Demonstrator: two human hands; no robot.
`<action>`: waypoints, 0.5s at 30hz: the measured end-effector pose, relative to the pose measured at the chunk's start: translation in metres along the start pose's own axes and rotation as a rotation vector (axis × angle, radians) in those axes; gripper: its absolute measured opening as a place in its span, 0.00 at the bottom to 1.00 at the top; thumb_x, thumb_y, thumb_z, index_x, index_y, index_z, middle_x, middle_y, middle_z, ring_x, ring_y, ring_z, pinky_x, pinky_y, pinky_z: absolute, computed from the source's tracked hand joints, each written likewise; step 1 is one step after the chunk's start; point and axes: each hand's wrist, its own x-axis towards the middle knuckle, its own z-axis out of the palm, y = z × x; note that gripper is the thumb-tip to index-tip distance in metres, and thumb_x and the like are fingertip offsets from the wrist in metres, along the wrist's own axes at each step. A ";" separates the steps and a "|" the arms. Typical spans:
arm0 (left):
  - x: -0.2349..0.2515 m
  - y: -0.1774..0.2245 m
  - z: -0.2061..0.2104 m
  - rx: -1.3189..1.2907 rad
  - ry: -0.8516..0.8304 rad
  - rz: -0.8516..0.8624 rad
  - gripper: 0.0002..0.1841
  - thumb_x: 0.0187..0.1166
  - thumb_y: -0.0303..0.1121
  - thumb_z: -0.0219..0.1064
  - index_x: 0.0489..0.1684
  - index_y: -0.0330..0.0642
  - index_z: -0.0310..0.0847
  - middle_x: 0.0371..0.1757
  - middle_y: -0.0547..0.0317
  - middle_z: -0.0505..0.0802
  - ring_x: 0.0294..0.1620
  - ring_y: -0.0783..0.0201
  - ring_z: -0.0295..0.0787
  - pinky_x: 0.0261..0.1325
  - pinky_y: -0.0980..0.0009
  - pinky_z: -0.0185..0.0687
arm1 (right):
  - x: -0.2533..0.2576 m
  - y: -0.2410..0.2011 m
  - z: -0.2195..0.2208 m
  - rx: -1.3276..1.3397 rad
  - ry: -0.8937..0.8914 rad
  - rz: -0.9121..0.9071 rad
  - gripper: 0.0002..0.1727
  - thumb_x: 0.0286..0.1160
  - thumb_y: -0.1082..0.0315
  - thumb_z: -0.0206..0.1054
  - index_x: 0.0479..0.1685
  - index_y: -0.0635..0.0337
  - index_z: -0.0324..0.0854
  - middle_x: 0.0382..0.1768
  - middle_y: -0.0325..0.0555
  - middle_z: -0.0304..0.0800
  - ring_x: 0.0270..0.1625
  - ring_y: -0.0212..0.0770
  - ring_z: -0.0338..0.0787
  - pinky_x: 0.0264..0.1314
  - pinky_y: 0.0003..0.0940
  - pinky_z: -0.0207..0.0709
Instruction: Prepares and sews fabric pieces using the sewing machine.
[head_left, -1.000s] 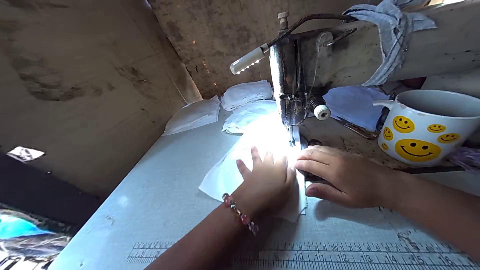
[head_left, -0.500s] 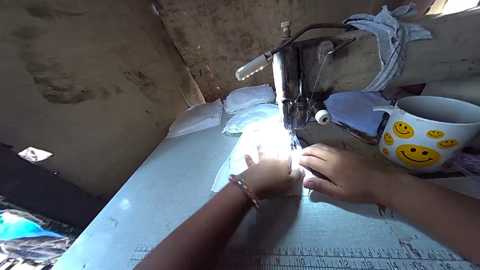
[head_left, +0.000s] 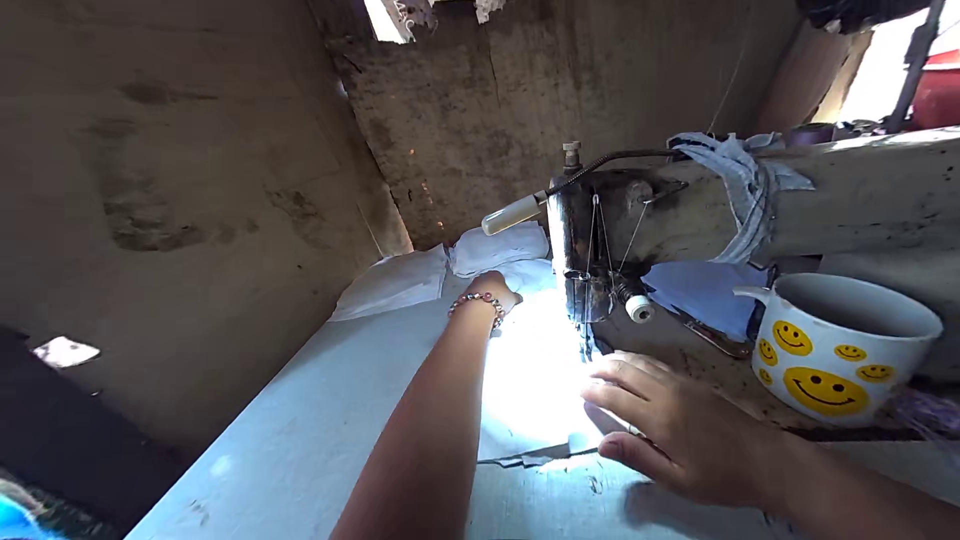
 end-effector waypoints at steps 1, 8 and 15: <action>-0.002 -0.003 0.000 -0.071 0.016 0.001 0.27 0.84 0.47 0.68 0.61 0.24 0.80 0.61 0.30 0.87 0.65 0.39 0.85 0.68 0.42 0.77 | 0.005 -0.004 0.001 -0.009 0.022 -0.030 0.33 0.92 0.40 0.42 0.63 0.56 0.85 0.59 0.54 0.92 0.67 0.52 0.90 0.71 0.48 0.81; -0.032 -0.065 0.003 -1.577 0.334 -0.005 0.22 0.91 0.37 0.56 0.78 0.35 0.66 0.70 0.42 0.81 0.68 0.52 0.81 0.68 0.53 0.79 | 0.098 -0.043 0.007 0.403 -0.055 0.179 0.18 0.88 0.70 0.53 0.64 0.69 0.83 0.59 0.59 0.89 0.58 0.52 0.91 0.64 0.44 0.82; -0.053 -0.070 0.009 -2.033 0.627 -0.055 0.15 0.93 0.29 0.44 0.68 0.32 0.67 0.56 0.47 0.79 0.53 0.60 0.78 0.59 0.63 0.78 | 0.192 -0.045 0.085 0.638 -0.014 0.757 0.38 0.96 0.46 0.33 0.66 0.68 0.82 0.63 0.68 0.87 0.71 0.65 0.83 0.74 0.67 0.70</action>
